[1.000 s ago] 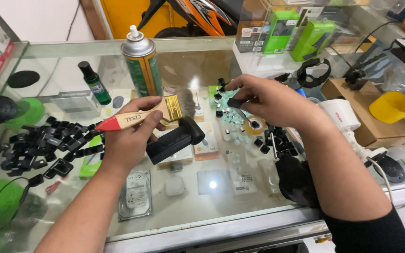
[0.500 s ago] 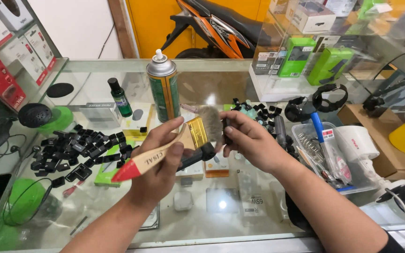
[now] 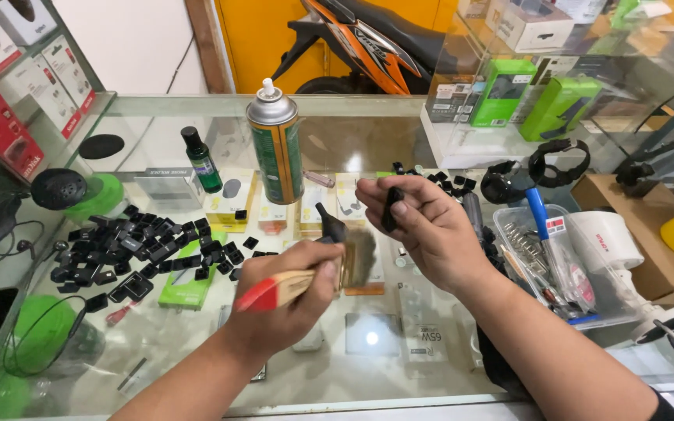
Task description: Cleaning individual mechanical keyboard keys using a paintbrush.
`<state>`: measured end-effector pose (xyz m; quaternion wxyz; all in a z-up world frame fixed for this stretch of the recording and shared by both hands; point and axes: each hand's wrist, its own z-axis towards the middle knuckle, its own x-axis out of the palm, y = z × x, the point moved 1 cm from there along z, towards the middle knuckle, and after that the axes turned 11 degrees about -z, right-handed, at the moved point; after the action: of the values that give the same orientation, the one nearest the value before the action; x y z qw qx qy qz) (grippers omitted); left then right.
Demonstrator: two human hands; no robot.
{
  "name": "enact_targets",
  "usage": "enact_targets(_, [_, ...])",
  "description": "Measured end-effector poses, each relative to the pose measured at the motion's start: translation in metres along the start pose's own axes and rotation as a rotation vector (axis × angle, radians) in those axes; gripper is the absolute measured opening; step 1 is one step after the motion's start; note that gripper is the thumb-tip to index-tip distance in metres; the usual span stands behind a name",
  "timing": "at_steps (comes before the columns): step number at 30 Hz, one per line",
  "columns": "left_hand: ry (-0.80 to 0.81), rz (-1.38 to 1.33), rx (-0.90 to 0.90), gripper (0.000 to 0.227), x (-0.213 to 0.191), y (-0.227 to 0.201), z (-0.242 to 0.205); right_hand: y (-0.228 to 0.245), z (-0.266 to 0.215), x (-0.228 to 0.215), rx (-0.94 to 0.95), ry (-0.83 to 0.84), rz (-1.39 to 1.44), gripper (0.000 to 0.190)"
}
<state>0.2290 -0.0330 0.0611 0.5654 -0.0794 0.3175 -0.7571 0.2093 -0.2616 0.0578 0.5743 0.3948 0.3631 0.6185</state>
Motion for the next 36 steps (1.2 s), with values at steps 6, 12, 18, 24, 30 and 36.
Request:
enact_targets(6, [0.047, -0.118, -0.028, 0.027, -0.001, 0.000, 0.005, -0.006, 0.001, -0.005, 0.039, 0.002, 0.026, 0.026])
enact_targets(12, [0.037, -0.170, -0.052, 0.028, -0.006, 0.003, 0.004, -0.006, -0.001, -0.006, 0.043, 0.082, 0.092, 0.024])
enact_targets(18, [0.019, -0.096, 0.070, 0.029, -0.001, -0.001, 0.002, -0.010, -0.003, -0.013, 0.046, 0.104, 0.080, 0.029])
enact_targets(24, [-0.007, -0.099, 0.008, 0.028, -0.003, -0.008, 0.007, -0.002, -0.001, -0.012, -0.015, 0.152, 0.100, 0.025])
enact_targets(30, [-0.027, -0.157, -0.020, 0.024, -0.009, -0.002, 0.007, -0.014, 0.002, -0.019, 0.103, -0.013, 0.037, 0.016])
enact_targets(36, [-0.064, -0.389, -0.237, 0.028, -0.010, 0.020, 0.005, -0.019, 0.003, -0.015, 0.101, -0.106, -0.045, 0.020])
